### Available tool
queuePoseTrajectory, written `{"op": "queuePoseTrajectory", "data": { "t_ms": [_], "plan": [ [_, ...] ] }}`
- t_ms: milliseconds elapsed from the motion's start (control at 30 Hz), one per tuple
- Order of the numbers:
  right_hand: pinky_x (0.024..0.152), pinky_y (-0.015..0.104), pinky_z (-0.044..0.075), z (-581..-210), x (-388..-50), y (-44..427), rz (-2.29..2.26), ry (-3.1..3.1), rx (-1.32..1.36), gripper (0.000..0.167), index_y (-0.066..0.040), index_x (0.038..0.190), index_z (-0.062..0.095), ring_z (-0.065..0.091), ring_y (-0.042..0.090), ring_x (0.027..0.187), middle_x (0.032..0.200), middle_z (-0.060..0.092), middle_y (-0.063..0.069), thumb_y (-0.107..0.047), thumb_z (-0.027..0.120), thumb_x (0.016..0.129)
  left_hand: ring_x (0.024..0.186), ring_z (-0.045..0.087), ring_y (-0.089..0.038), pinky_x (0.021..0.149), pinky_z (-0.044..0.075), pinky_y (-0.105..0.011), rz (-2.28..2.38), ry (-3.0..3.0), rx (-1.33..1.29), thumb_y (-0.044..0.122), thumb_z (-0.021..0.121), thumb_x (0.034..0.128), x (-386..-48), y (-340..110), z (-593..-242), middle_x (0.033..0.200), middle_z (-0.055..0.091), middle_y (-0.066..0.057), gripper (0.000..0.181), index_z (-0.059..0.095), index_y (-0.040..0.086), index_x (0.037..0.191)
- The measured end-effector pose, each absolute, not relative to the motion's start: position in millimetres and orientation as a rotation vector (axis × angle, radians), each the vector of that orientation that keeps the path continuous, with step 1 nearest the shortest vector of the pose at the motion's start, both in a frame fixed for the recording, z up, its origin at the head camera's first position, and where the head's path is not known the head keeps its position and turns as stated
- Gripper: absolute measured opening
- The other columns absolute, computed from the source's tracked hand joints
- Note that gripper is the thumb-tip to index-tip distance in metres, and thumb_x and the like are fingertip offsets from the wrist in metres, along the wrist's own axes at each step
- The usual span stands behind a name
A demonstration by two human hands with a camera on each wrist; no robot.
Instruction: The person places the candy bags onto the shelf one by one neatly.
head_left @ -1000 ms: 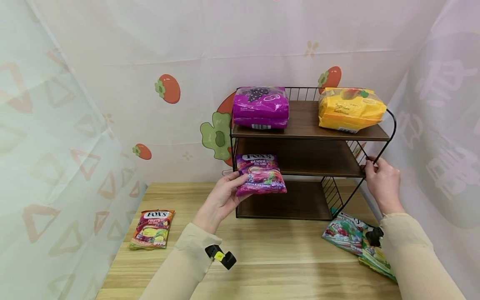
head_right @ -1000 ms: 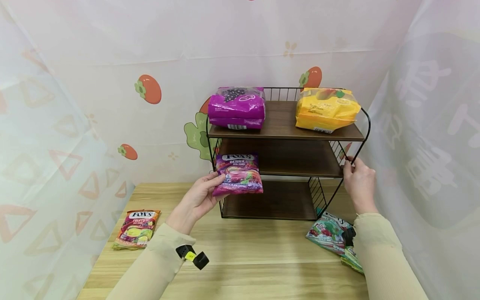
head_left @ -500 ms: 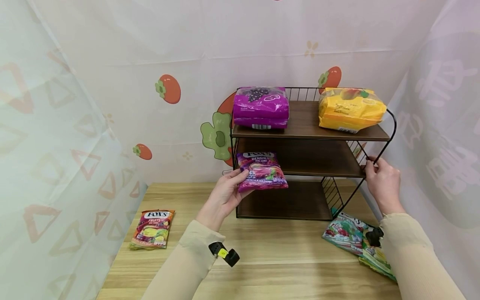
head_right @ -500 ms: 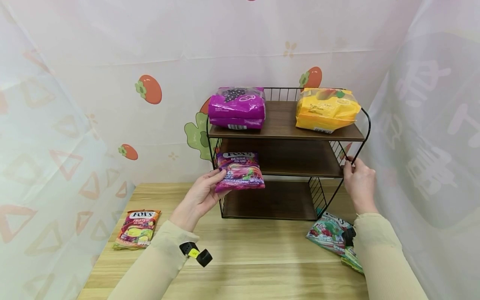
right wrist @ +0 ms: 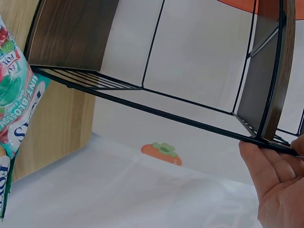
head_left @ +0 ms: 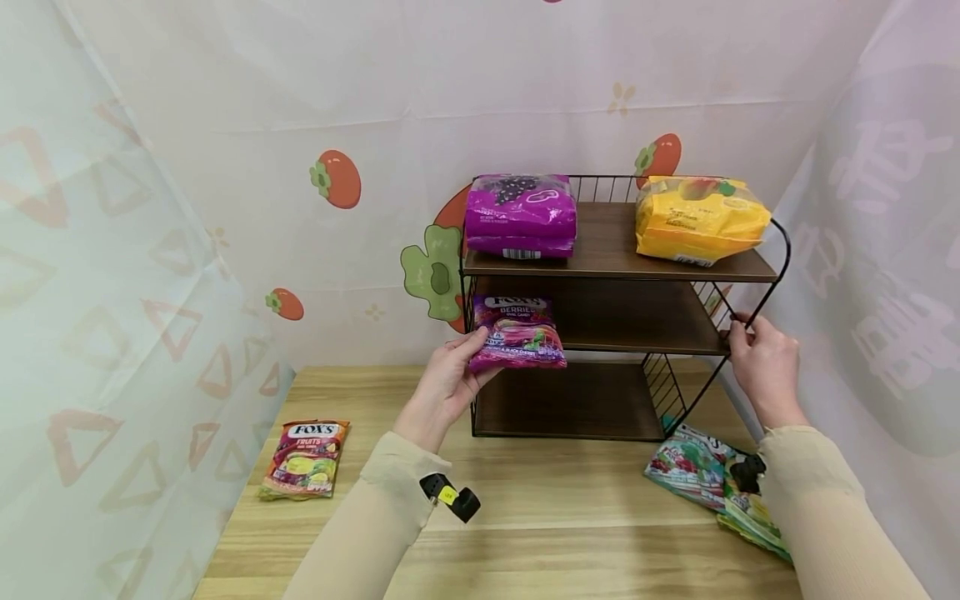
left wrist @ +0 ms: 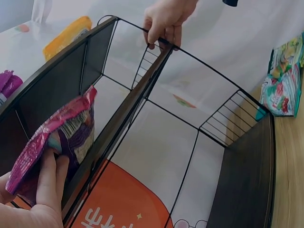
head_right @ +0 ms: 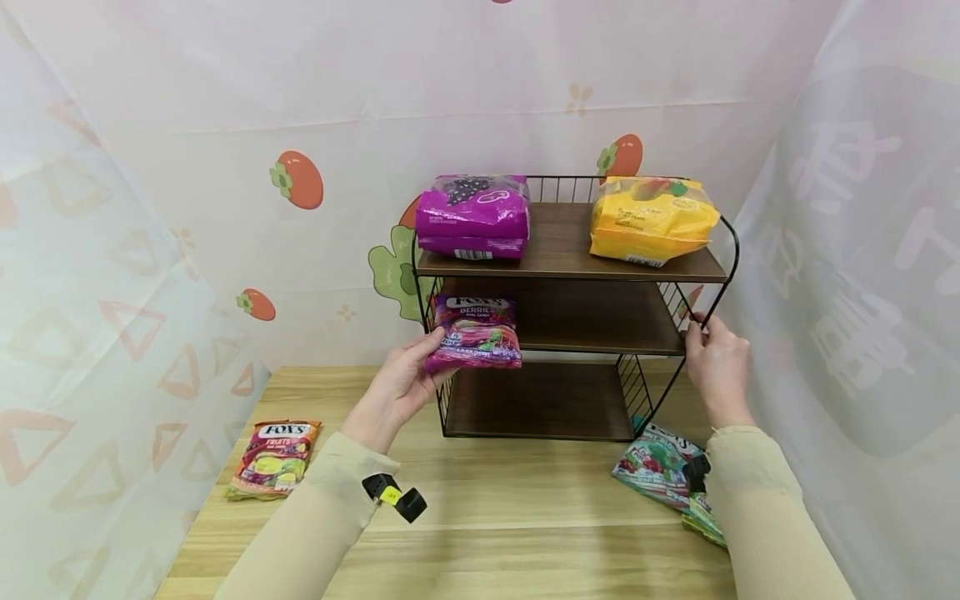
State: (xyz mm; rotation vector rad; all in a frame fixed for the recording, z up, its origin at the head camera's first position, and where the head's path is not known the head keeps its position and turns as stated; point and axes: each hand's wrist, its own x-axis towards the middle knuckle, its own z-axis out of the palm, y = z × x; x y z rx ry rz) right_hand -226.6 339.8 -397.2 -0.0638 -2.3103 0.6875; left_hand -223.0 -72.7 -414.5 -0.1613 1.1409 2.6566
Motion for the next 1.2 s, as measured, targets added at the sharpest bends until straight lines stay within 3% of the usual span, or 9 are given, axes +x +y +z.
{"op": "queuePoseTrajectory", "data": {
  "t_ms": [400, 900, 1200],
  "plan": [
    [0.062, 0.018, 0.034, -398, -228, 340, 0.69, -2.295, -0.069, 0.025, 0.009, 0.113, 0.069, 0.07, 0.051, 0.089, 0.093, 0.072, 0.03, -0.007, 0.054, 0.101, 0.115, 0.067, -0.025, 0.095, 0.056, -0.036, 2.763, 1.025, -0.13, 0.006, 0.06, 0.1027, -215, -70, -413, 0.142, 0.054, -0.022, 0.047, 0.043, -0.005, 0.145],
    [0.059, 0.008, 0.027, -395, -225, 339, 0.699, -2.325, -0.081, 0.027, 0.01, 0.116, 0.068, 0.07, 0.052, 0.088, 0.095, 0.071, 0.031, -0.008, 0.053, 0.103, 0.1, 0.071, -0.018, 0.097, 0.056, -0.04, 2.779, 1.199, -0.053, -0.01, 0.059, 0.0971, -202, -78, -423, 0.131, 0.057, -0.018, 0.057, 0.039, -0.005, 0.15],
    [0.059, 0.011, 0.029, -396, -225, 338, 0.69, -2.315, -0.068, 0.025, 0.01, 0.114, 0.068, 0.07, 0.051, 0.086, 0.094, 0.072, 0.031, -0.007, 0.053, 0.102, 0.104, 0.07, -0.019, 0.095, 0.057, -0.042, 2.736, 1.347, -0.037, -0.012, 0.06, 0.0953, -193, -87, -426, 0.148, 0.046, -0.021, 0.06, 0.039, -0.005, 0.151]
  ]
}}
